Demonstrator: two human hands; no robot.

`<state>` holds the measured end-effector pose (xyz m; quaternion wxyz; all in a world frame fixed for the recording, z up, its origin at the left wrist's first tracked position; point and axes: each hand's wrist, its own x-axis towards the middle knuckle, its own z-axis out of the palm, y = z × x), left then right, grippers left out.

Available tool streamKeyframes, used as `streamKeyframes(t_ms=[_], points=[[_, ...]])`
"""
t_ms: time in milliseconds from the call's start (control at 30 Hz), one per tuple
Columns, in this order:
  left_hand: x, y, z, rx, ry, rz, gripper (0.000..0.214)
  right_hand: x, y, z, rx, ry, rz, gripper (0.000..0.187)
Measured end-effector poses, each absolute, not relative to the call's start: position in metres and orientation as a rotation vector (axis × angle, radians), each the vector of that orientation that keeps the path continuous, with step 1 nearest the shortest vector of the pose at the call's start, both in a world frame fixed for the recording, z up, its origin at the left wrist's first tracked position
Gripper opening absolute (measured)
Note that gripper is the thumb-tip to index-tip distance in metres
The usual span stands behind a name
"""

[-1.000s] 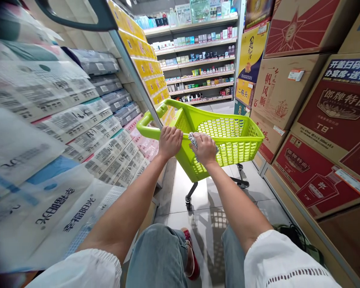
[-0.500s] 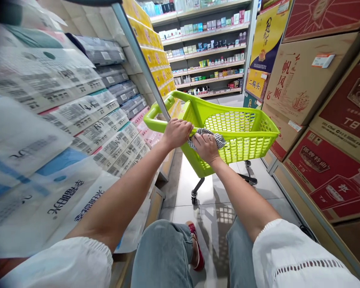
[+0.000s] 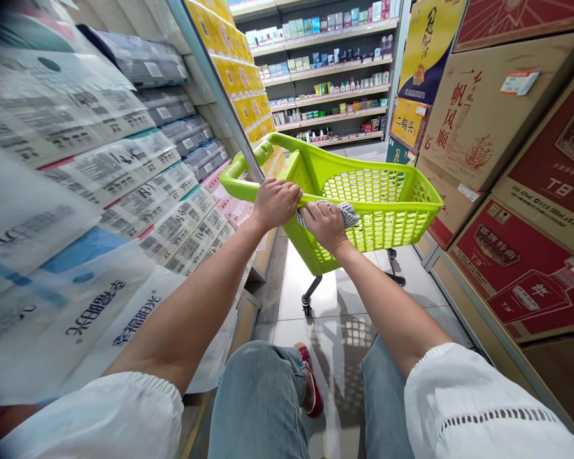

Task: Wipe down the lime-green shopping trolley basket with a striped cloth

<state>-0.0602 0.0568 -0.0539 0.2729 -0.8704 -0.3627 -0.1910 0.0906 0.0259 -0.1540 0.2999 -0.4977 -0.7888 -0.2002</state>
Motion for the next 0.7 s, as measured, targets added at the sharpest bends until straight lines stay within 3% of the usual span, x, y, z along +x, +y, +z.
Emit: streamKeyframes(t_ms=[433, 700], points=[[-0.06, 0.055, -0.053, -2.358, -1.014, -0.571, 0.039, 0.094, 0.014, -0.172, -1.318, -2.292, -0.532, 0.024], [-0.06, 0.051, -0.054, -2.336, -1.011, -0.563, 0.04, 0.093, 0.019, -0.148, -1.337, -2.075, -0.545, 0.034]])
